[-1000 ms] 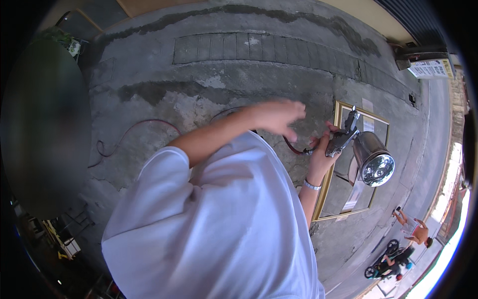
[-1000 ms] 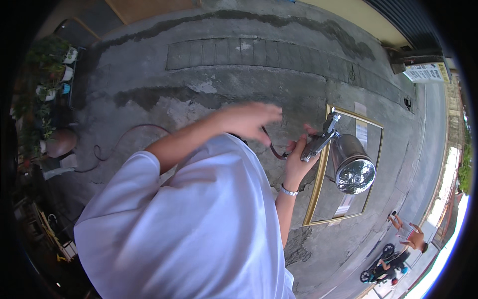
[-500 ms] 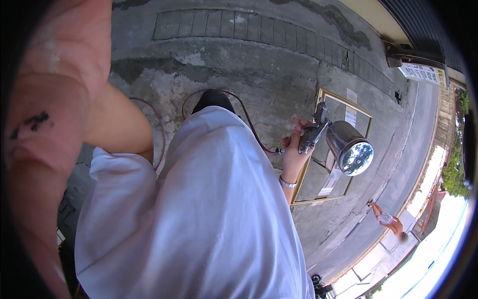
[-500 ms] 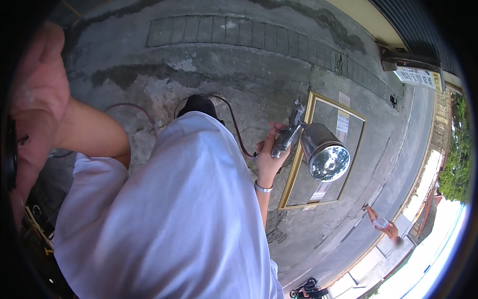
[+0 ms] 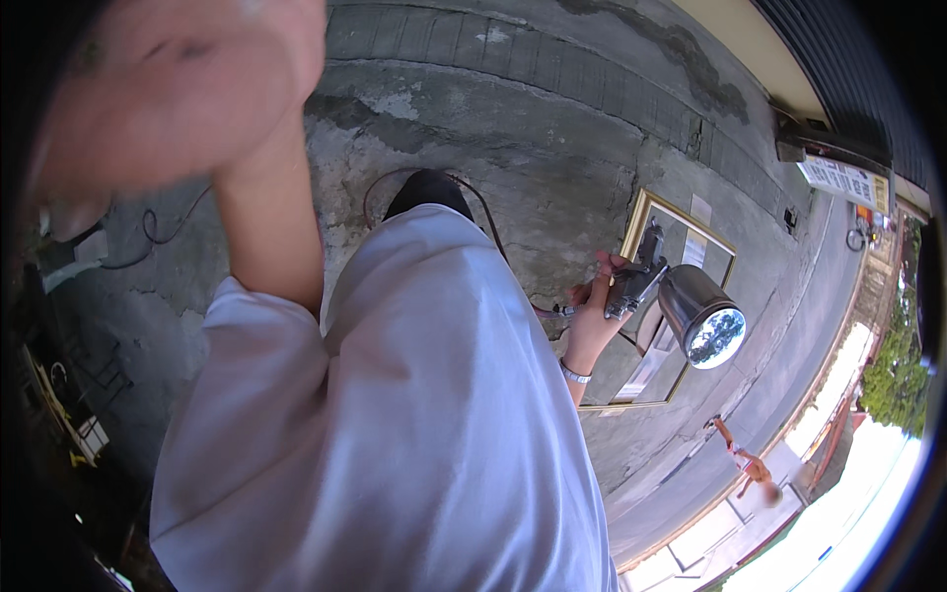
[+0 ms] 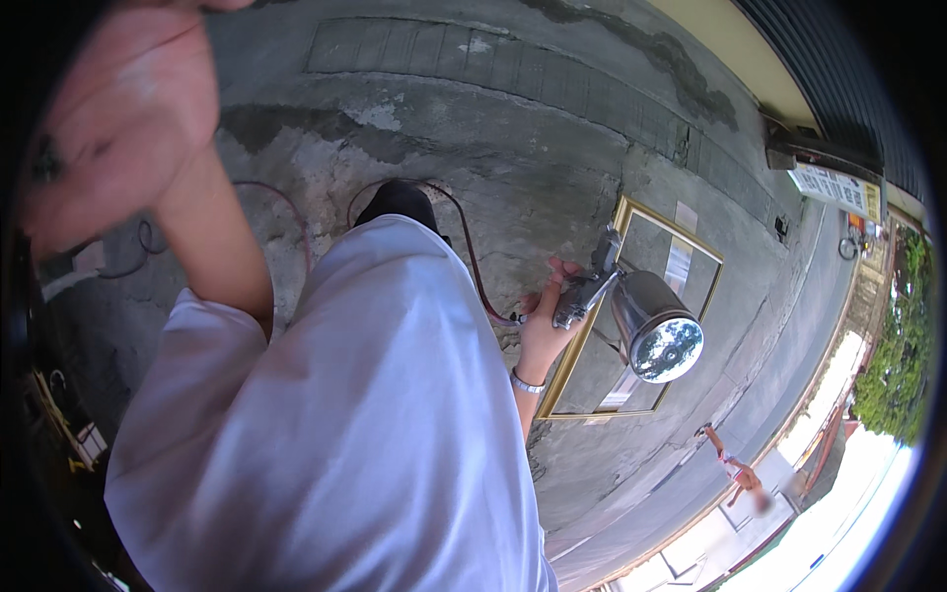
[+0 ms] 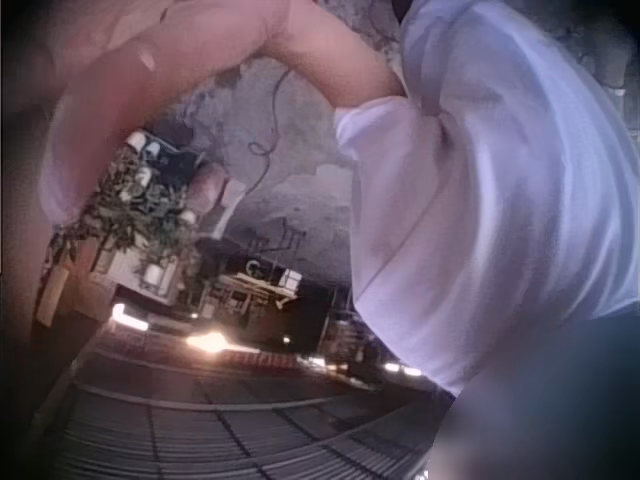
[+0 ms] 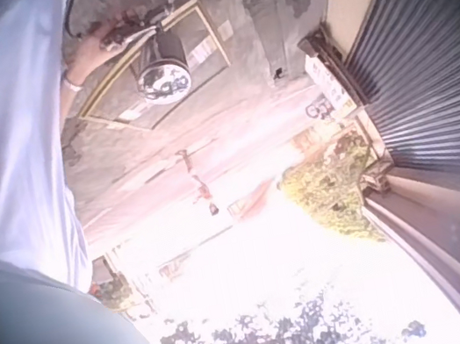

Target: The person uses a handheld spray gun to apply gold paint to a rectangular frame resting on a small white table. They repeatedly move around the frame to cover different sides, then reposition the frame on a stand and continue spraying.

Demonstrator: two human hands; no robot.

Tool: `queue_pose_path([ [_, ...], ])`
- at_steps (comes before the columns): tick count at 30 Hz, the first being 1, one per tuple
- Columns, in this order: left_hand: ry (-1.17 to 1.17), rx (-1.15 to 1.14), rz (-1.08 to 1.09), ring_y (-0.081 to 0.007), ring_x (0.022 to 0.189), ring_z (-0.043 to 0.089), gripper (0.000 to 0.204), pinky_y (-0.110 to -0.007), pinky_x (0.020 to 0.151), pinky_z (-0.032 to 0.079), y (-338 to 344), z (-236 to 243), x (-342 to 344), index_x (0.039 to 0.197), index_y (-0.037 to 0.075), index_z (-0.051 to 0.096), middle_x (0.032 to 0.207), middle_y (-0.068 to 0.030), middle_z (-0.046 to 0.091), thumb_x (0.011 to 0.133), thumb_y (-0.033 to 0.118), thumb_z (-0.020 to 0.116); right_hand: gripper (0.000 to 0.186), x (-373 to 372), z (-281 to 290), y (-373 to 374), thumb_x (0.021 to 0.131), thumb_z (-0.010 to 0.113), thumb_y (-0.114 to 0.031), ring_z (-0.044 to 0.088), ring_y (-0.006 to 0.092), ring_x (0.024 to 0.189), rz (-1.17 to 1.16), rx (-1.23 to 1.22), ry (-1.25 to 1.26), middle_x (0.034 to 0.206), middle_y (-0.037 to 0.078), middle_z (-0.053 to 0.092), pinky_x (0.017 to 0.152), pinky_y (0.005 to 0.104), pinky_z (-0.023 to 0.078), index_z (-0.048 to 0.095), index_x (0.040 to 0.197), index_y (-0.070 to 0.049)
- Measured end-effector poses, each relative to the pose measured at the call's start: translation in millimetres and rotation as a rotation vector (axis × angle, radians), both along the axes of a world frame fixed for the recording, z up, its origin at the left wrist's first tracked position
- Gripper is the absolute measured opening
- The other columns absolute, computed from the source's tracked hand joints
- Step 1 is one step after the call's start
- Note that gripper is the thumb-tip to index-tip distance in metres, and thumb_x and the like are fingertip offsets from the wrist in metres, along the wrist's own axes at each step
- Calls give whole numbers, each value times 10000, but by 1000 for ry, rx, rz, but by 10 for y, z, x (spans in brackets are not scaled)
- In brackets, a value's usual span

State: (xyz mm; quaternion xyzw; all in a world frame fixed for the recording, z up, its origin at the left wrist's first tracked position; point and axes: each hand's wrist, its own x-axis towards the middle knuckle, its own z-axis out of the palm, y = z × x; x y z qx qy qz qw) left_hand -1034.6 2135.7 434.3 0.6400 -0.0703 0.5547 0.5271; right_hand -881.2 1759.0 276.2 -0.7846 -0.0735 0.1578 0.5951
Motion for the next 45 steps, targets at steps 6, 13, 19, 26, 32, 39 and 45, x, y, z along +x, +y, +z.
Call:
queue_pose_path([
  [6,814,-616,184,-138,720,635,599,-305,646,507,119,-2434,-81,885,95,655,797,-39,661,1063,560,323,174,52,-37,-69,1011,534,-49,490,81,481,37,-25,49,1145,150,685,452,234,426,533,1182,-15],
  [13,1992,-811,-549,-256,976,729,394,-452,811,601,-1889,-4703,-2123,1173,57,722,1093,-131,752,937,348,601,165,78,-17,-100,1023,521,-72,450,82,474,62,-105,-26,1132,141,690,466,247,451,531,1175,-9],
  [19,2115,-1002,-259,-258,967,722,380,-445,811,592,-2344,-4736,-2790,1149,53,724,1068,-127,751,931,342,610,181,110,-55,-132,1030,507,-77,429,79,474,106,-137,39,1113,132,685,497,275,482,533,1191,2],
  [26,1912,-942,24,-261,956,714,363,-437,811,582,-2023,-4514,-2392,1121,48,727,1039,-124,749,925,335,621,187,142,1,-126,1029,518,-85,440,77,484,203,-116,4,1099,124,670,478,246,457,529,1197,-4],
  [32,1832,-847,56,-264,947,707,350,-431,811,573,-1869,-4366,-2065,1097,44,730,1014,-120,748,920,329,630,177,112,42,-78,1036,532,-114,463,70,495,231,-97,2,1102,116,669,442,226,411,534,1173,-2],
  [39,1948,-567,-164,-267,936,699,335,-423,811,562,-1907,-4668,-2002,1069,40,732,985,-116,747,913,322,640,185,45,33,-110,1031,602,-193,525,57,534,73,-27,-20,934,45,688,437,216,420,595,1159,-59],
  [45,2227,-350,-500,-270,927,692,323,-417,811,553,-1142,-4881,-1739,1045,36,735,960,-113,746,908,316,649,156,2,-132,-111,963,629,-39,600,109,790,-101,-77,-275,898,54,652,715,267,481,607,1112,1],
])
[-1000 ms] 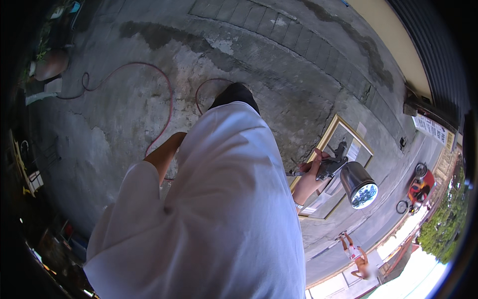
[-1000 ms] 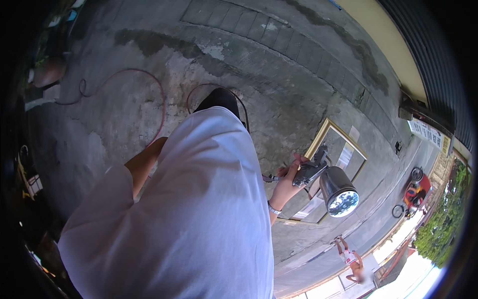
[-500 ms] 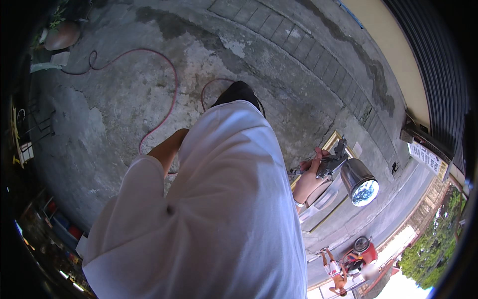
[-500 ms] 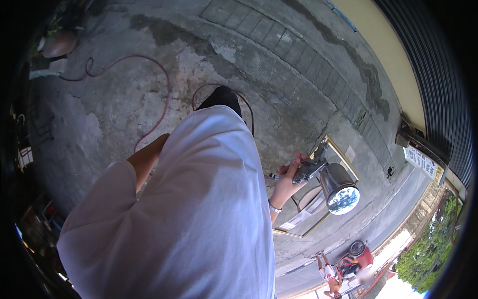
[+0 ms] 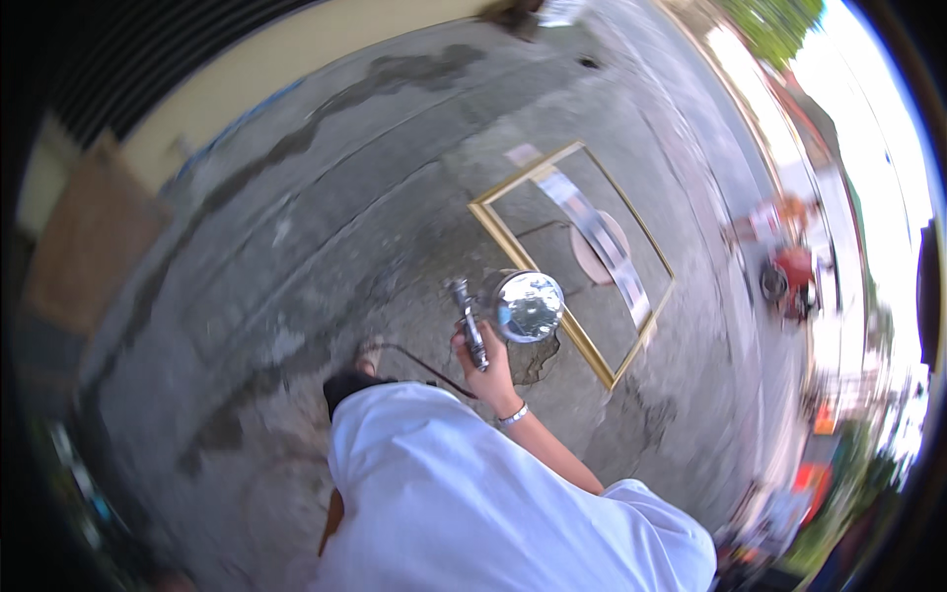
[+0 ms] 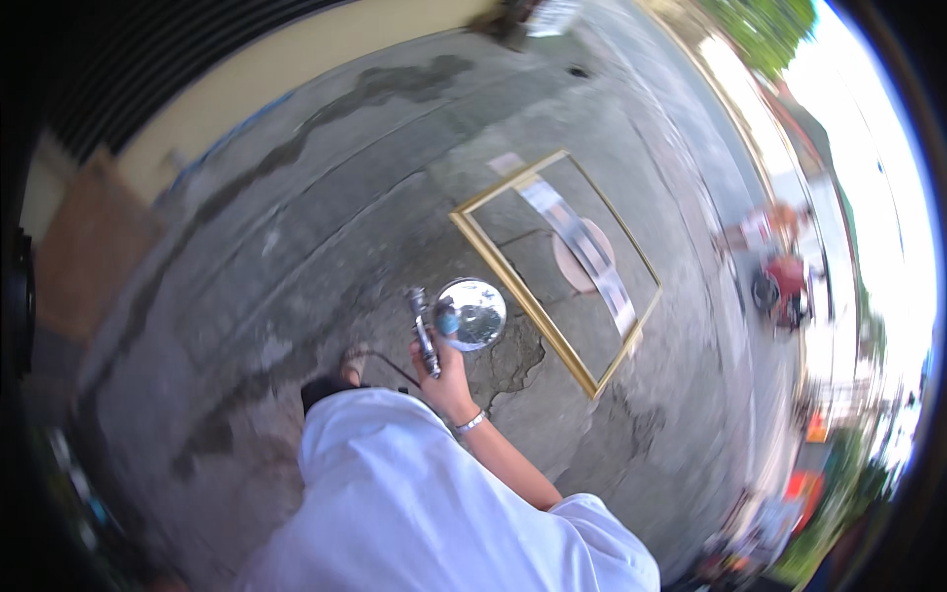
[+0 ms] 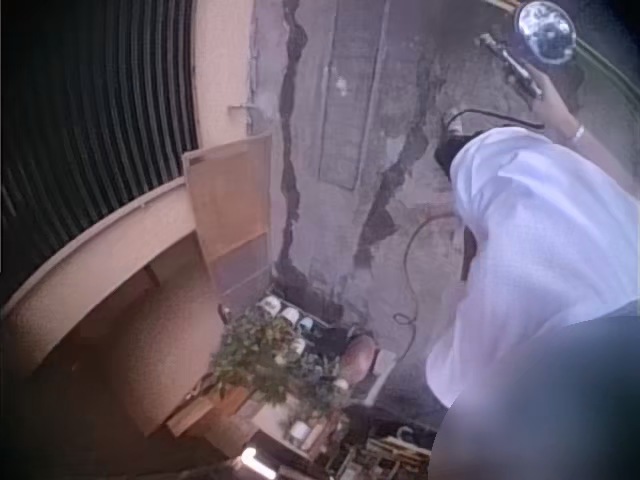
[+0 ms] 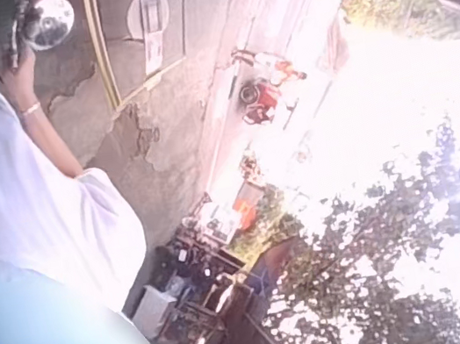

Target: The person uses a handheld spray gun to apply gold paint to a rectangular frame resting on a small white table. They repeatedly move around the frame to cover different sides, then reposition the frame on a stand and continue spraying.

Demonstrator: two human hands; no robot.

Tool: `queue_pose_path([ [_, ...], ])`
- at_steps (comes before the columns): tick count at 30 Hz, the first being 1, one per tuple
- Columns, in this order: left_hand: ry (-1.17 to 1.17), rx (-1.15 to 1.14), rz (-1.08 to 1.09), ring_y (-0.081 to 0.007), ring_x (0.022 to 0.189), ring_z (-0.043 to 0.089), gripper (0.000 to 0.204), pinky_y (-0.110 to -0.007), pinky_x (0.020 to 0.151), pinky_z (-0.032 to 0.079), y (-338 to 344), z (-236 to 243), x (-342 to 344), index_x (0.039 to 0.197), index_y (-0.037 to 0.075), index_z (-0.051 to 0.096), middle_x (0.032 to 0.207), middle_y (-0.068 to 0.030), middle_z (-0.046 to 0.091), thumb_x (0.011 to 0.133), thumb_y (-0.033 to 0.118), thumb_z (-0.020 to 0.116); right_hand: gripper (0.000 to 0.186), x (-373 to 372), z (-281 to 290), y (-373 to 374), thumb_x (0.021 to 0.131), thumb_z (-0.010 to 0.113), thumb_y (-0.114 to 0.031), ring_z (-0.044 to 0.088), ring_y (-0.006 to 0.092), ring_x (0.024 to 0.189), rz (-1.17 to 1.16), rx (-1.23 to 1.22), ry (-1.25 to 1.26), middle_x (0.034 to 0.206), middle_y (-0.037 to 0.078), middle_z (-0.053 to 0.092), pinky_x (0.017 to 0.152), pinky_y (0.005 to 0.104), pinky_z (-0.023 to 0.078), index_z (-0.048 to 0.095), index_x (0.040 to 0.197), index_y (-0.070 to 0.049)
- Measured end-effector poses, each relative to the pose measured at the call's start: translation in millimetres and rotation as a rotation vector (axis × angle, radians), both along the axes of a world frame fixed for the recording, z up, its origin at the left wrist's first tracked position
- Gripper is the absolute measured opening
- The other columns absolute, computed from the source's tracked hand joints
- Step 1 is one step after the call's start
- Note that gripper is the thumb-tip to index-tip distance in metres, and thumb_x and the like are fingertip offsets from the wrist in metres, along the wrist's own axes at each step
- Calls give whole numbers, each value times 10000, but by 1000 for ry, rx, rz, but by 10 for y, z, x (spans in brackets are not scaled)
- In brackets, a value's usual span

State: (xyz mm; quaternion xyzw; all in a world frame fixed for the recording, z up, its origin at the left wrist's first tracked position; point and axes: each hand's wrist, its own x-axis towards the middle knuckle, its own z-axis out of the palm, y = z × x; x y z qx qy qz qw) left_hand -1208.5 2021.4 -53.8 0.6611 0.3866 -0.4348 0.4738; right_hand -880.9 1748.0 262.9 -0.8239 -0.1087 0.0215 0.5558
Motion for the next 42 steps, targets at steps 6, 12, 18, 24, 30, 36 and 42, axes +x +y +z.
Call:
queue_pose_path([
  [6,-6,220,-160,-273,918,685,312,-410,811,544,1227,-193,1122,1020,32,737,934,-109,745,903,310,658,221,11,123,124,938,700,-115,594,196,754,-268,3,-8,877,104,632,721,332,491,616,1097,13],
  [12,-765,35,-243,-199,881,673,313,-338,805,531,735,390,3248,1080,11,697,950,-106,717,977,298,630,270,-92,358,-33,962,685,-212,640,338,739,-379,81,-152,876,198,686,713,393,509,629,1090,19],
  [18,-802,-770,-609,-222,1253,551,436,-342,1068,419,-1269,1368,3782,1407,-22,495,1388,-142,578,1084,266,432,374,-97,505,168,952,712,-221,661,267,803,-583,225,-241,909,183,694,754,368,511,621,1227,16],
  [24,-659,-904,-954,-199,919,599,520,-360,853,448,-1710,1177,3460,1036,9,638,941,-91,636,1058,487,436,406,-86,753,-122,950,703,-199,662,328,780,-737,58,-403,898,179,683,741,382,523,574,1293,-24],
  [30,-520,-437,-901,-177,530,556,722,-358,546,430,-743,283,3453,640,12,625,570,-65,585,1051,564,406,367,-31,1004,-342,941,694,-162,684,405,804,-856,4,-476,901,215,675,723,428,529,542,1259,-60],
  [36,-531,-74,-952,-220,519,583,725,-383,555,439,468,259,3394,586,10,611,535,-98,583,1019,565,441,303,-294,890,-523,954,711,-210,657,225,638,-1070,-35,-174,808,112,671,643,363,510,608,1182,-39],
  [42,-520,72,-936,-280,562,616,688,-450,587,438,758,137,3445,623,-21,641,541,-139,587,992,529,453,375,-352,671,-132,910,734,-159,720,330,838,-917,-118,-311,967,198,714,748,365,557,621,1255,-68],
])
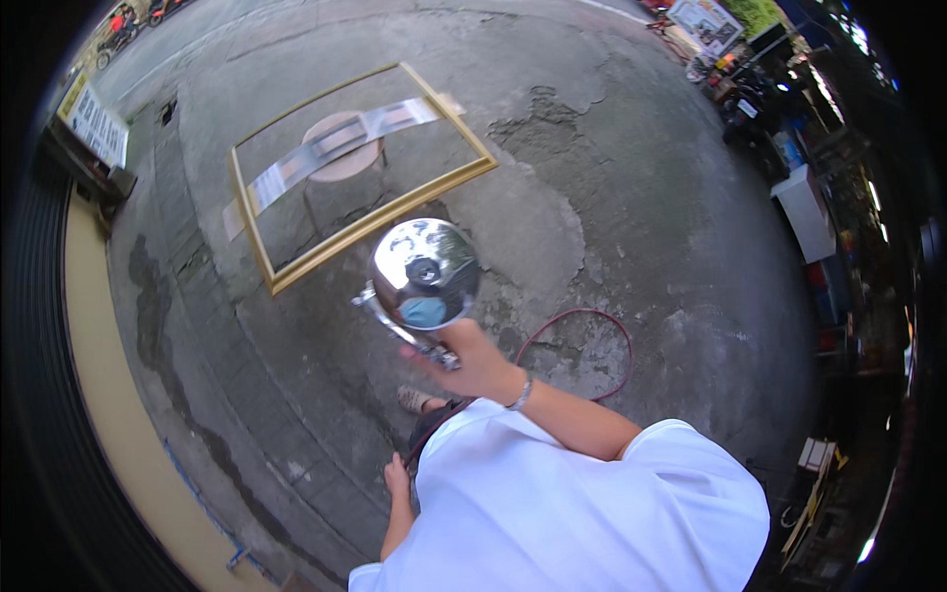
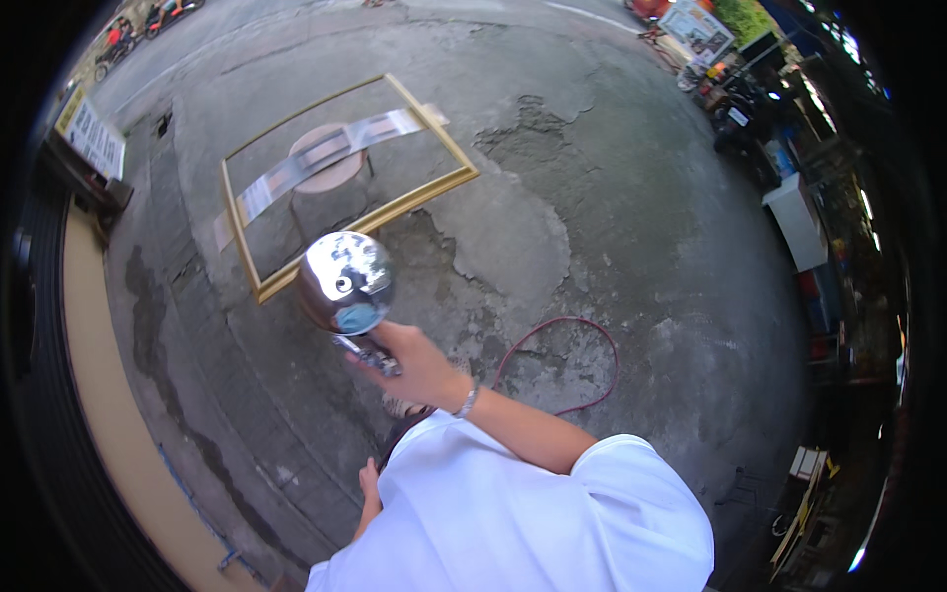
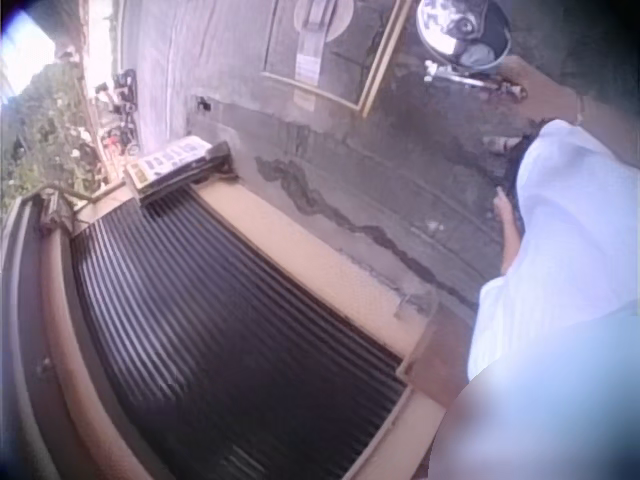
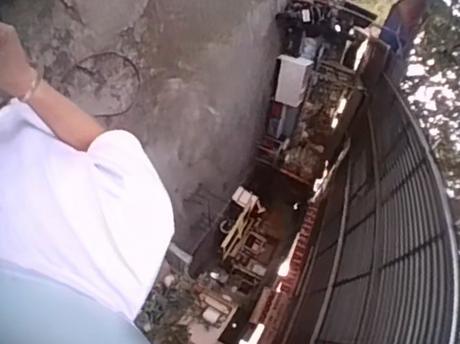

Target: The person uses a handheld spray gun to apply gold paint to a rectangular frame resting on a small white table. They repeatedly move around the frame to cover different sides, then reposition the frame on a stand and continue spraying.

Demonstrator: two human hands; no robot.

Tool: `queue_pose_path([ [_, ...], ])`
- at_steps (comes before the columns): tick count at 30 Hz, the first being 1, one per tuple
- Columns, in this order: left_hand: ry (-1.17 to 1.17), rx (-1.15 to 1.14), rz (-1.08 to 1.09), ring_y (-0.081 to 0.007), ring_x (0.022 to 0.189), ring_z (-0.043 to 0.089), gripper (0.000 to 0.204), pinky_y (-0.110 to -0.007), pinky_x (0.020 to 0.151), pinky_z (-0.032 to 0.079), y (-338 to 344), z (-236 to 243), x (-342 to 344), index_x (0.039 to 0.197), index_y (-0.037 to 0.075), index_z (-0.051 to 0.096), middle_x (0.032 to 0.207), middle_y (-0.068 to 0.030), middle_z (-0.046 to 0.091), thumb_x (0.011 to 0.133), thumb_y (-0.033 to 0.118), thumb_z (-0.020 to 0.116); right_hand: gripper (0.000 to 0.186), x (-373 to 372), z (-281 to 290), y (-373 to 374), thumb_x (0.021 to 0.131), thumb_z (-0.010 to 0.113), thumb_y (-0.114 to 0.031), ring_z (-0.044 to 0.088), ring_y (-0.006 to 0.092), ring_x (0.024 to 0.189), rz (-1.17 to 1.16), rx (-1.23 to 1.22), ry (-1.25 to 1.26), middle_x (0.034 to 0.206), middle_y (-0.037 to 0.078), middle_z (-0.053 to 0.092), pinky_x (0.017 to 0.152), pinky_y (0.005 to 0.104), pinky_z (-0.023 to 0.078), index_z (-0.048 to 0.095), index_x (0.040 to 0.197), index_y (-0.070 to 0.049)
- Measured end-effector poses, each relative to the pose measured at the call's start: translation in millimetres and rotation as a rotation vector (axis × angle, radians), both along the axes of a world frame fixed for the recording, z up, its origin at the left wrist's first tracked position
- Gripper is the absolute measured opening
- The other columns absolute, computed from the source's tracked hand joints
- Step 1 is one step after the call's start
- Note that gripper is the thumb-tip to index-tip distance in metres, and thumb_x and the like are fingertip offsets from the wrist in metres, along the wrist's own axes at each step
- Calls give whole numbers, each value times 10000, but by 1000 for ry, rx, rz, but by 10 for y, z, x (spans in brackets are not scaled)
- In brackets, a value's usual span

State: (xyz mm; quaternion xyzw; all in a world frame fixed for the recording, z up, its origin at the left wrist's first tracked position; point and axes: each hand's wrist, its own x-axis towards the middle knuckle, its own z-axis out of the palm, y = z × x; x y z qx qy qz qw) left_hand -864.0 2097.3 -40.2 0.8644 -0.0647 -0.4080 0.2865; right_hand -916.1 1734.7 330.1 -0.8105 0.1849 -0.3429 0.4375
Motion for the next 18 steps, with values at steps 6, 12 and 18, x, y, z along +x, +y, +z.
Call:
queue_pose_path([
  [6,-90,25,-88,-453,764,680,687,-539,759,477,-289,-288,495,732,-57,711,693,-272,661,998,510,428,419,-180,-255,-37,911,759,-140,690,186,921,-177,160,302,1003,134,706,826,300,523,609,1271,12],
  [12,-162,69,-145,-426,777,683,702,-513,744,476,-475,-212,922,745,-26,714,714,-242,678,1002,562,429,224,-199,-222,-77,923,743,-152,573,130,642,-123,16,143,754,67,642,602,306,458,646,1032,19],
  [18,-57,102,-169,-447,1030,651,720,-497,873,478,-786,33,839,875,-32,718,957,-303,689,992,622,439,225,-109,-418,-331,927,738,-167,584,152,670,-115,240,188,802,79,647,630,315,465,652,1038,8],
])
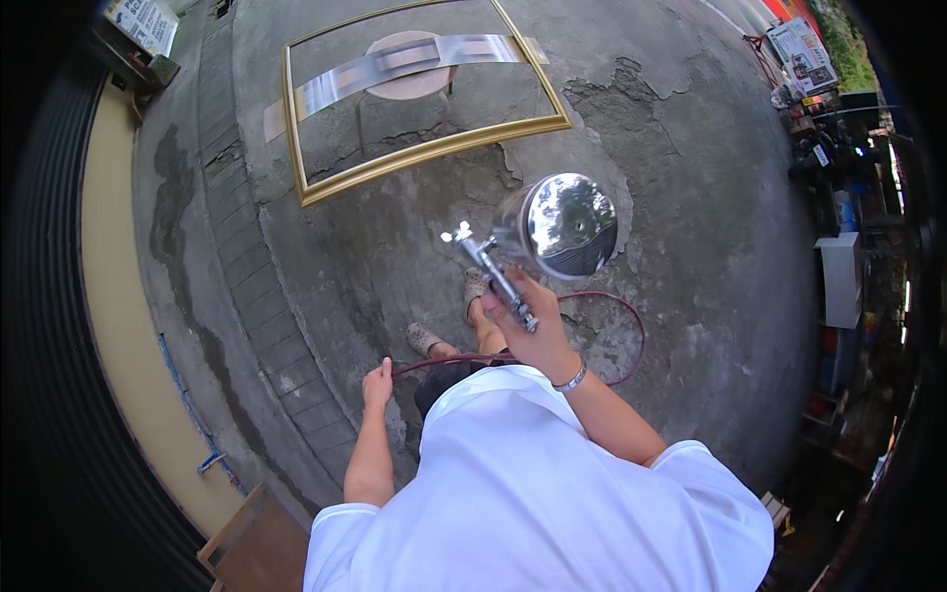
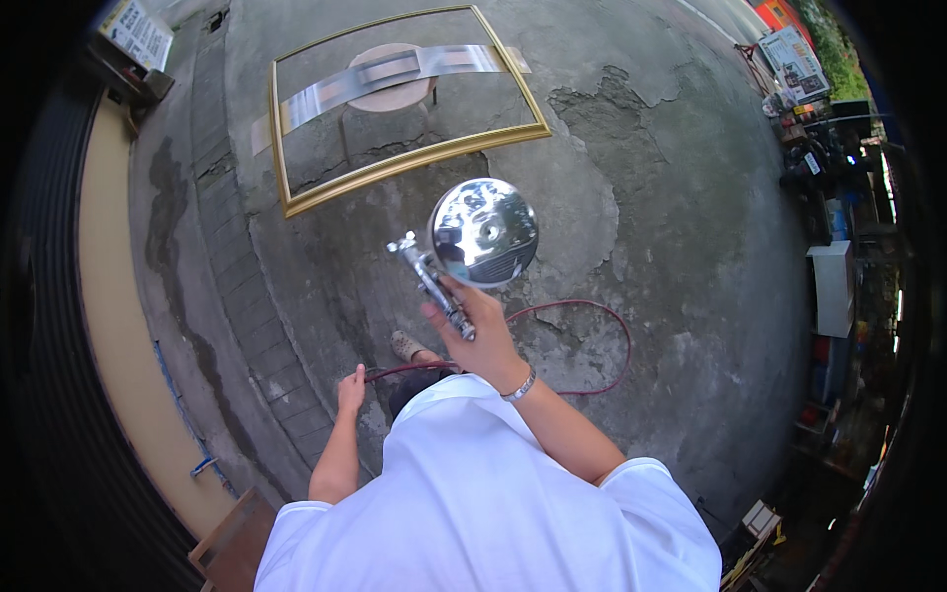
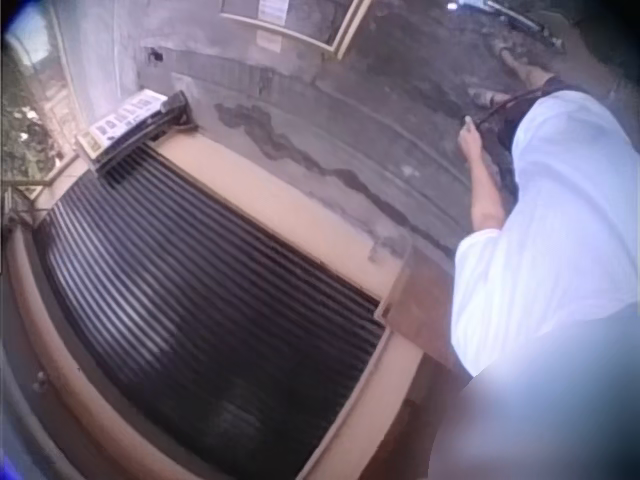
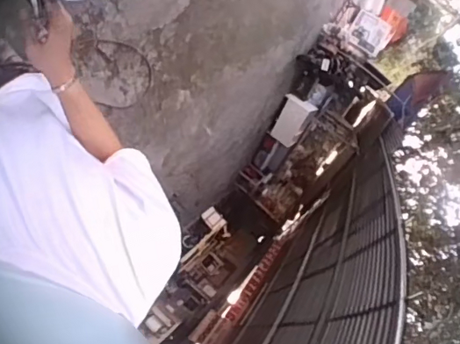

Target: The person uses a handheld spray gun to apply gold paint to a rectangular frame resting on a small white table. They repeatedly move around the frame to cover different sides, then reposition the frame on a stand and continue spraying.

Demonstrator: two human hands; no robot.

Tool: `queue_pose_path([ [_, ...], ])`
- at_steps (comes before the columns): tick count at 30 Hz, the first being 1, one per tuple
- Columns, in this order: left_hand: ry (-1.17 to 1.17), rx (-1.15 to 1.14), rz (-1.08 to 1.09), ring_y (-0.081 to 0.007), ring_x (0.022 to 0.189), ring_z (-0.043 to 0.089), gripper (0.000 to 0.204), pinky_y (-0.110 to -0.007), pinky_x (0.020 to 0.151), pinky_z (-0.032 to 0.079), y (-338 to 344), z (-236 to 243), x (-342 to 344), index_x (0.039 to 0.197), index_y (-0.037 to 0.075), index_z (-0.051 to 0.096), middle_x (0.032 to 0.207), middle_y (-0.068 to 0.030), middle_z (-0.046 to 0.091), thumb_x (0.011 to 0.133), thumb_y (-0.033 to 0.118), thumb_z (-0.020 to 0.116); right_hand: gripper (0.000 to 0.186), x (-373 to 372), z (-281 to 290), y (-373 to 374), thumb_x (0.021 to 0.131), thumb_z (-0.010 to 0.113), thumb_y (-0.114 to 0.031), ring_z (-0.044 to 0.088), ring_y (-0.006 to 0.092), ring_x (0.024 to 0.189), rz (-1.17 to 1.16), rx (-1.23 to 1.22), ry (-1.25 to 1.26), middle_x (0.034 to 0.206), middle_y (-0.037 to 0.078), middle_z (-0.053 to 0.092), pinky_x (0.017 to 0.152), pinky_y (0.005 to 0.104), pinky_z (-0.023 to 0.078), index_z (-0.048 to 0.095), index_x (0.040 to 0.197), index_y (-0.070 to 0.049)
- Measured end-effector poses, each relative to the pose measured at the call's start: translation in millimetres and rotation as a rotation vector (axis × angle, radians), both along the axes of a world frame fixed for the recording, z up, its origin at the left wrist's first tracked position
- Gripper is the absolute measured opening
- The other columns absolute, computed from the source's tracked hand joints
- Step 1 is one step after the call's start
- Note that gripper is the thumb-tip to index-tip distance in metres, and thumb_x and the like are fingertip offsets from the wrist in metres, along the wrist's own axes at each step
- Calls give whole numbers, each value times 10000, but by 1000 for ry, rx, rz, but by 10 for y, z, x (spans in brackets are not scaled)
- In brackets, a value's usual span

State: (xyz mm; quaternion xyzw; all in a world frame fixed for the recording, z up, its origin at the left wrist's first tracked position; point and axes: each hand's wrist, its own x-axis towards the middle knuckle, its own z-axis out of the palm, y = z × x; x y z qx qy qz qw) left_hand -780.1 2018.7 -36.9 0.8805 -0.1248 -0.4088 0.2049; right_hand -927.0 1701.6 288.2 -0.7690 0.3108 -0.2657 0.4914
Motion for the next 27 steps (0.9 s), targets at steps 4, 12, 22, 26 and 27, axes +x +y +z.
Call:
queue_pose_path([
  [4,32,36,-257,-410,1151,598,629,-472,935,474,-227,256,-27,980,24,686,1107,-256,649,942,639,560,287,-119,-10,-323,917,753,-164,595,177,684,156,-109,-35,814,92,652,642,311,471,649,1120,10],
  [12,-75,306,171,-435,1184,576,461,-483,971,475,-884,300,-175,1101,75,623,1206,-251,619,922,496,686,344,59,-97,-1152,879,788,-145,657,200,799,198,-72,-80,901,129,694,726,327,505,636,1132,31],
  [22,-161,138,171,-471,1096,606,379,-519,921,483,-1379,393,-177,1068,76,617,1124,-225,646,938,426,681,358,37,-145,-1628,906,775,-207,645,158,703,18,136,-12,830,104,695,648,293,495,671,1153,29],
  [26,-162,24,94,-483,1096,598,354,-520,919,478,-1456,469,-49,1045,79,606,1126,-208,642,942,408,682,298,-63,-152,-1720,941,745,-231,554,98,636,17,58,-88,742,45,640,588,269,442,693,1071,32],
  [27,-176,9,75,-483,1102,597,355,-522,922,476,-1497,469,-27,1046,81,605,1128,-211,642,938,409,686,287,-88,-172,-1762,946,738,-229,562,97,638,-29,73,-48,736,43,643,590,271,445,695,1063,30],
])
